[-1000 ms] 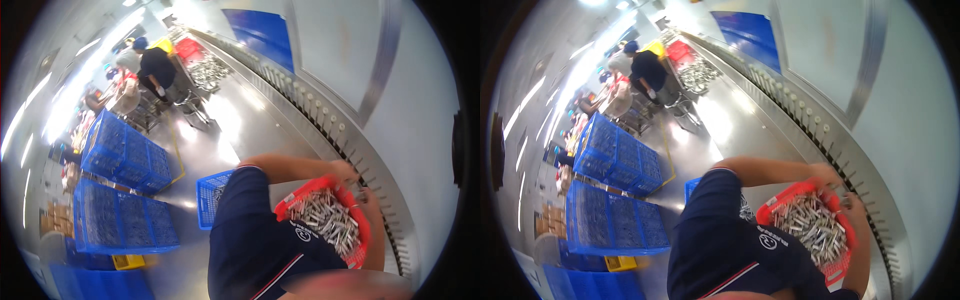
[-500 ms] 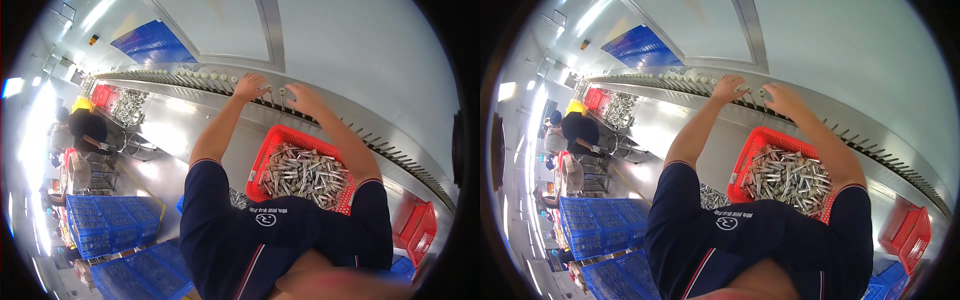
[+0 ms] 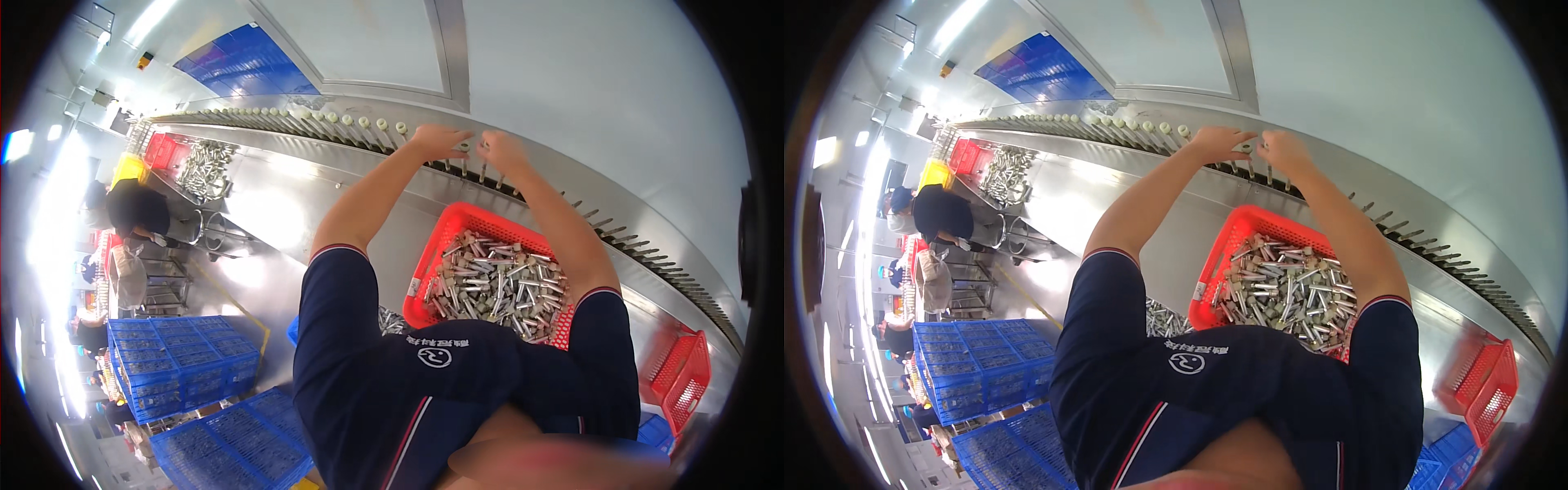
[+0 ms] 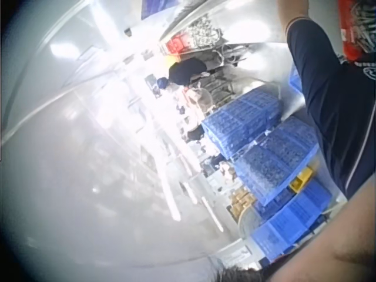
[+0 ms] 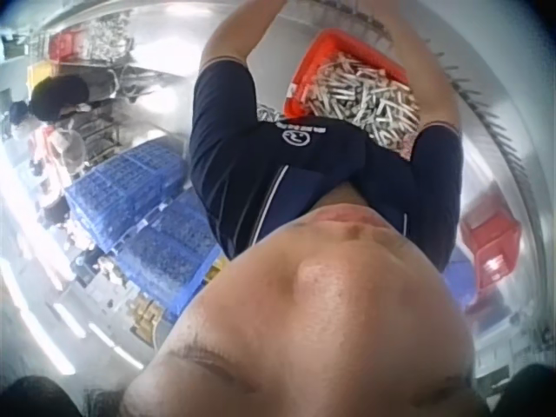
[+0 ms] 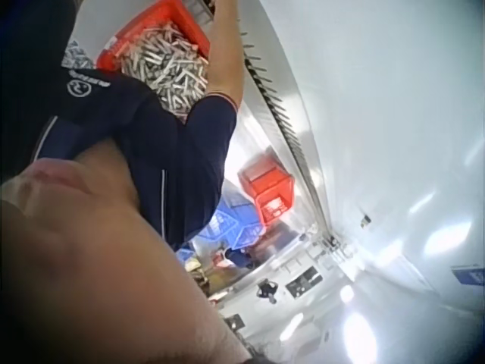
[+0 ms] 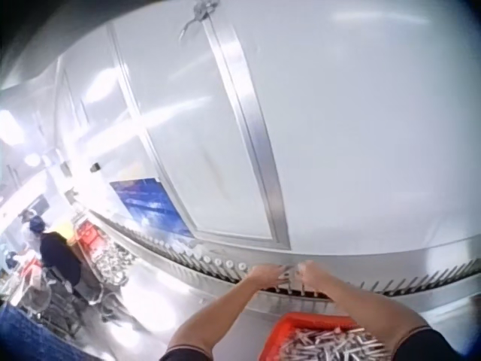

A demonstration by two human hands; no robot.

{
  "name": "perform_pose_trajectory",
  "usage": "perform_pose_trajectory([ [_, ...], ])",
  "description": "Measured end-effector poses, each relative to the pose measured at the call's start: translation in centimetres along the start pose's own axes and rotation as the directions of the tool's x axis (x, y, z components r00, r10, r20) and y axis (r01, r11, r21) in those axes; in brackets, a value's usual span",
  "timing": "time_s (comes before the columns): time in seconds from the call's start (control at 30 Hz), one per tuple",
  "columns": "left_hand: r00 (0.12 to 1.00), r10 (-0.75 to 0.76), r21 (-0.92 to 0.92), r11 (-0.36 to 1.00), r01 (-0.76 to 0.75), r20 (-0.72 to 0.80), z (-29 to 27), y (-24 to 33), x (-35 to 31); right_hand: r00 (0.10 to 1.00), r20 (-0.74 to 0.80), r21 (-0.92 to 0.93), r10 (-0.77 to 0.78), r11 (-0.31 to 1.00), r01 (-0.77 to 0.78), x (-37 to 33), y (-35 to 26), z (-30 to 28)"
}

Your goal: The person takes small metal components from a red plastic basket and places them individually into designated slots on an automated conveyor line.

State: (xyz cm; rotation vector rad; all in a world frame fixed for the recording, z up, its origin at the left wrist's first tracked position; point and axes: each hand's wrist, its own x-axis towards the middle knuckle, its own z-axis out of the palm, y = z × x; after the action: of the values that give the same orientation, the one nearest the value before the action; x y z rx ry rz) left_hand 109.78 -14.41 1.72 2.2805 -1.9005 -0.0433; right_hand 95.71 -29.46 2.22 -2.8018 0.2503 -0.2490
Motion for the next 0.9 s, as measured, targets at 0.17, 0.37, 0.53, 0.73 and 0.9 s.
perform_pose_trajectory([
  [0.17, 0.971, 0.174, 0.008, 0.984, -0.178, 0.161, 0.2, 0.6, 2.6, 0.999, -0.054, 0.130, 0.002, 0.991, 0.005, -3.2, -2.1, -8.1],
  [0.37, 0.978, 0.195, -0.142, 0.973, -0.183, 0.078, -7.8, 7.6, 0.5, 0.921, 0.381, 0.108, 0.077, 0.986, -0.127, -17.4, -0.1, -4.5],
  [0.53, 0.851, 0.431, -0.282, 0.893, -0.352, 0.300, 2.2, 13.3, -6.5, 0.915, 0.311, 0.226, -0.255, 0.956, 0.189, -26.6, 4.8, 3.7],
  [0.73, 0.995, -0.010, -0.012, 1.000, 0.011, 0.097, -0.8, 6.1, -4.9, 0.996, -0.002, 0.156, -0.086, 0.984, 0.085, -16.3, 2.4, -0.2],
  [0.9, 0.967, 0.026, 0.095, 0.995, -0.002, -0.253, -0.7, -1.1, -1.9, 0.933, -0.320, 0.103, -0.163, 0.973, 0.206, -5.8, -1.0, -2.7],
])
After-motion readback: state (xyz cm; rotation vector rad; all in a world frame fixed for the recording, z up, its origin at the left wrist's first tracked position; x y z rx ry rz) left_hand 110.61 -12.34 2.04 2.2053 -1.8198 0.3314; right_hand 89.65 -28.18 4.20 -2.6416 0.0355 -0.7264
